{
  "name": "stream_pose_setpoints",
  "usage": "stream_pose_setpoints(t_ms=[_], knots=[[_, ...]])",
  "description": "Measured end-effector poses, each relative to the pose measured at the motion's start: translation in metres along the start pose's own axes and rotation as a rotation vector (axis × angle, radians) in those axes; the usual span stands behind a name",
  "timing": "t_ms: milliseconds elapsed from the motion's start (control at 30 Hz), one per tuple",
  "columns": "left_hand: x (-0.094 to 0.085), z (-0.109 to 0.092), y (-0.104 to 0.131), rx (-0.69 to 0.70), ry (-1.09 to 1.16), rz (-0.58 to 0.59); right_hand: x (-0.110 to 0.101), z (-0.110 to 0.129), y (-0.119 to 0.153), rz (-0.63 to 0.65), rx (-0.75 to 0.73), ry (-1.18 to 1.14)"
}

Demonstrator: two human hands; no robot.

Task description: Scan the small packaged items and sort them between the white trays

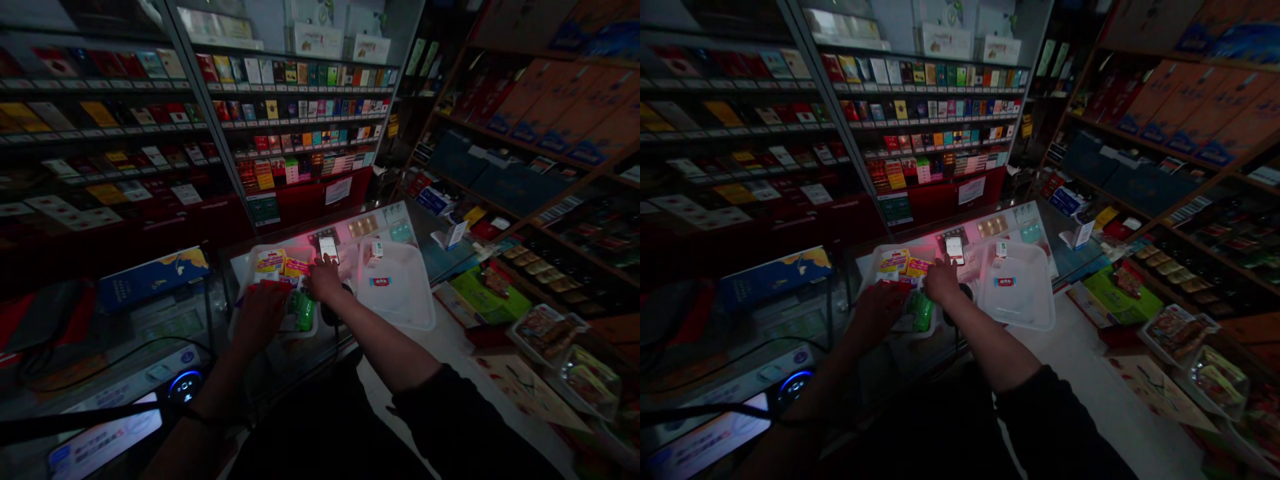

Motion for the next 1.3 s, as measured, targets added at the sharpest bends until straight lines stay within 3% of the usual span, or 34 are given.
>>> stream_pose_setpoints(t_ms=[233,500,733,1033,1300], knots=[[0.014,0.012,-0.002,-0.011,-0.107,0.054,0.010,0.007,-0.010,0.047,-0.022,0.036],[0.025,0.016,-0.010,-0.038,-0.108,0.096,-0.017,-0.001,-0.010,-0.008,-0.053,-0.046],[0.030,0.019,-0.018,-0.065,-0.075,0.125,-0.038,-0.034,-0.008,-0.162,0.023,-0.345],[0.029,0.022,-0.023,-0.072,-0.087,0.110,-0.028,-0.073,-0.006,-0.287,0.130,-0.739],[0.028,0.017,-0.051,-0.031,0.021,0.056,-0.036,-0.110,0.007,-0.340,0.160,-0.667]])
Point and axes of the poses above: each hand's wrist, its own y-axis away from the middle knuckle, its own x-axis out of the palm, z = x × y, the point moved 9 cm from there along -y, towards the middle knuckle, and after that the axes turned 5 degrees about -z, right-handed, at the moved point
